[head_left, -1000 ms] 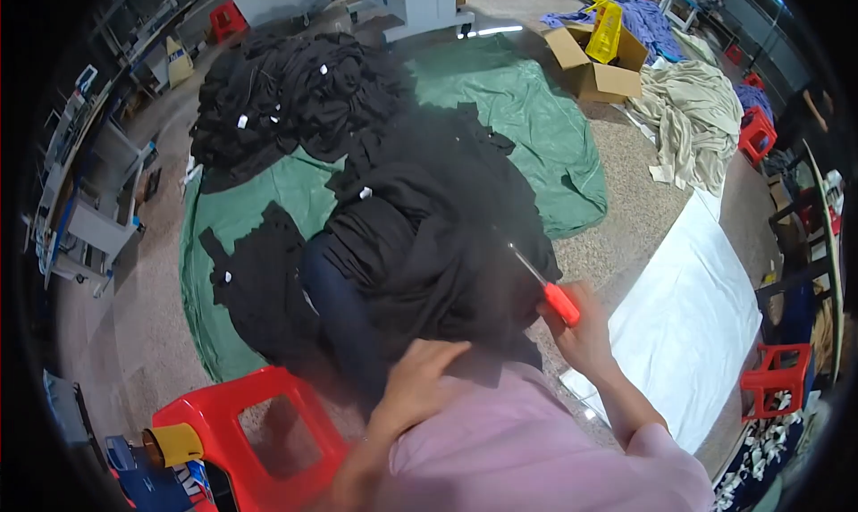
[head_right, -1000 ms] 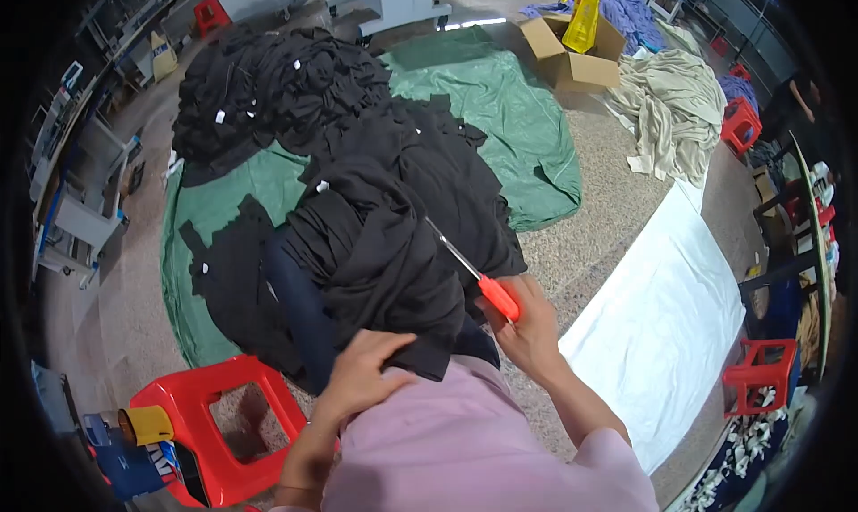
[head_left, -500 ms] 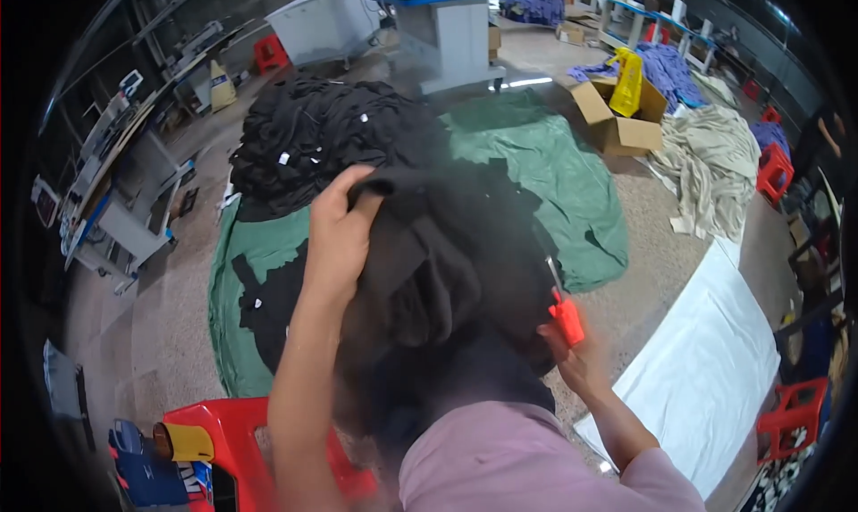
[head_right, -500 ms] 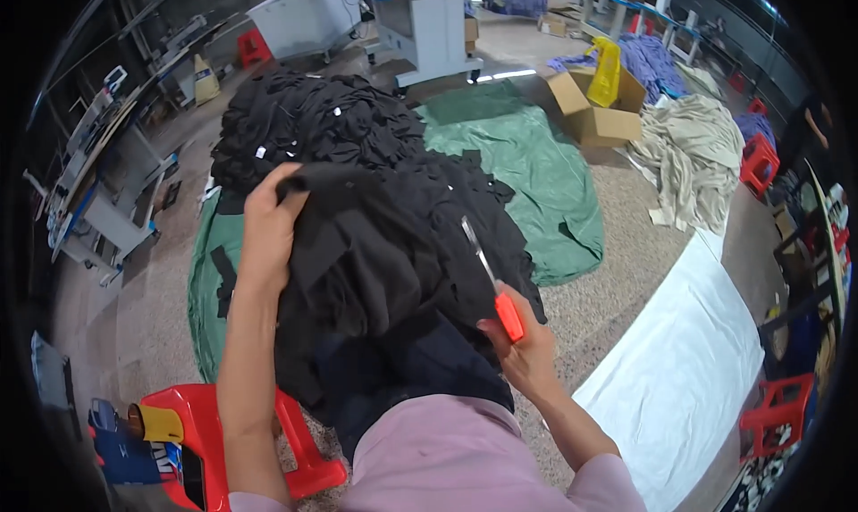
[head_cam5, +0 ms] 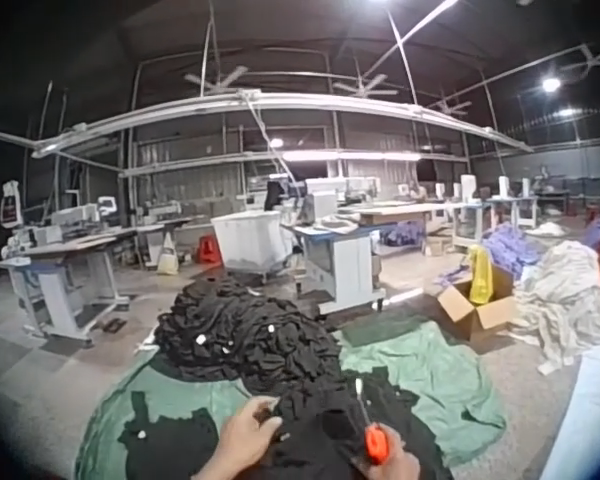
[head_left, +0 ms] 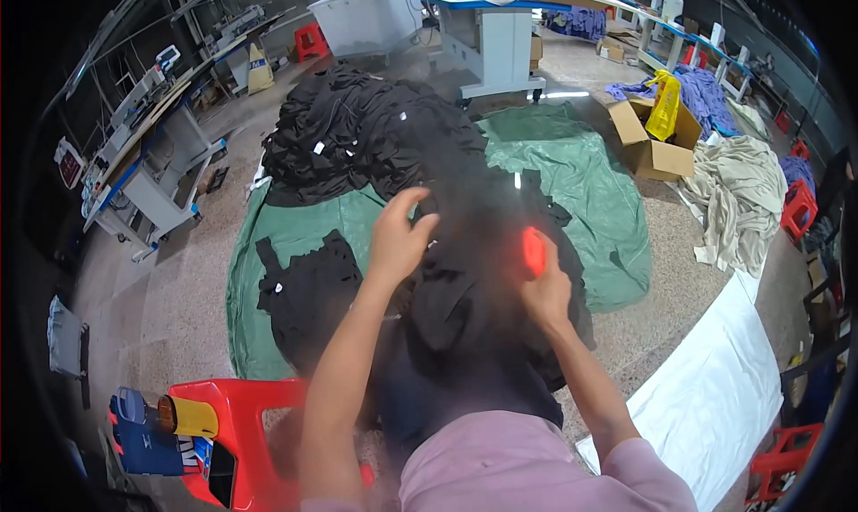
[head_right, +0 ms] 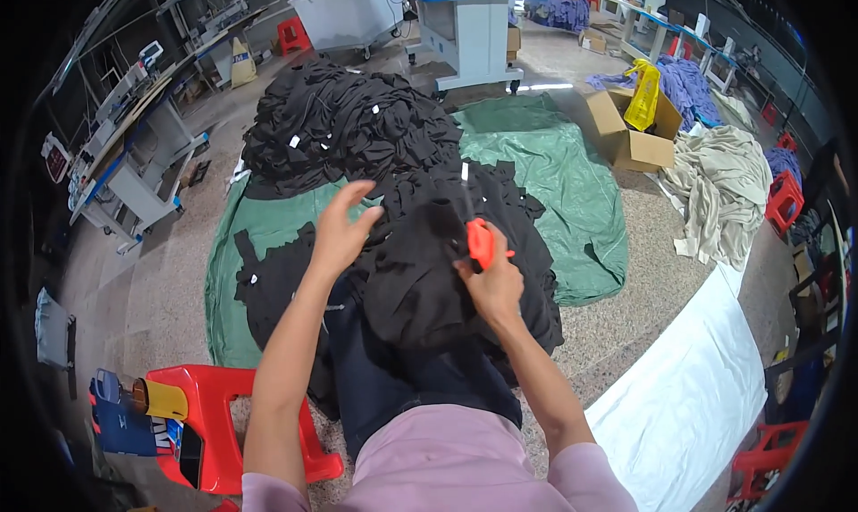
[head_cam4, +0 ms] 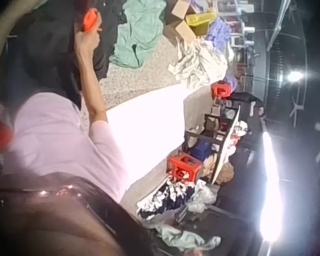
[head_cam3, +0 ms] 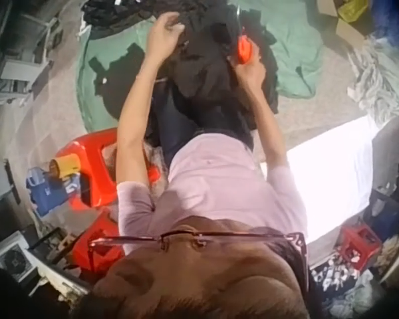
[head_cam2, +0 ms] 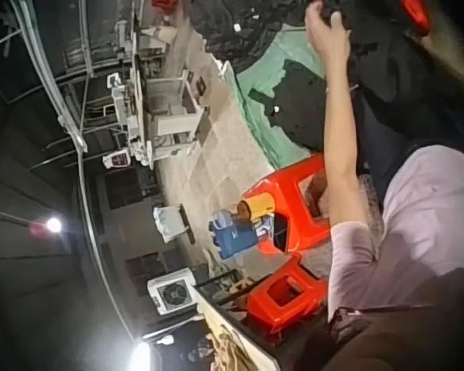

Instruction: Trimming loose threads and excess material from black fabric garment pieces using scissors.

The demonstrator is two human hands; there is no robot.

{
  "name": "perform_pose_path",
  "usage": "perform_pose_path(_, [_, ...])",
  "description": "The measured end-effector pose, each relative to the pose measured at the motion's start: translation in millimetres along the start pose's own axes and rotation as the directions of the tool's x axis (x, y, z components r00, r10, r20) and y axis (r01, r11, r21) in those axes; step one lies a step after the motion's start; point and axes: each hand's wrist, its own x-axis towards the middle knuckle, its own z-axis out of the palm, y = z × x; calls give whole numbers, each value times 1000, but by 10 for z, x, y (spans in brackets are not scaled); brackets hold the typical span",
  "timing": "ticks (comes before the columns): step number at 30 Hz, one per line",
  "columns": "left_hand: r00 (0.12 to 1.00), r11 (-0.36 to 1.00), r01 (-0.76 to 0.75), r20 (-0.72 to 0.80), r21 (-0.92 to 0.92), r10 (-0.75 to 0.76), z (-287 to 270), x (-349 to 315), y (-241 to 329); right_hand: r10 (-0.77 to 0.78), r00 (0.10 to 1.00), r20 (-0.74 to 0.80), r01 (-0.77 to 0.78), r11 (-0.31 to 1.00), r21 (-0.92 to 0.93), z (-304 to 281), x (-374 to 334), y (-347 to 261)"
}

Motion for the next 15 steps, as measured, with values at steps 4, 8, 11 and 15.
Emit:
perform_pose_path(4, [778,783,622,-94,-35,-622,-63,-1107,-699,-130,988,-89,132,991,19,-146,-19,302])
perform_pose_path(8, [590,436,762,236,-479,-772,214,-1652,-130,-299,954,-36,300,952,58,-145,101,-31])
perform_pose_path(11, [676,562,524,-89,-640,-732,502,-1724,25,-410,896,172,409,912,45,123,278,-292])
perform_pose_path(15, [471,-194,370,363,-909,-804,381,-1578,156,-396,844,361,372,918,137,591,738,-381])
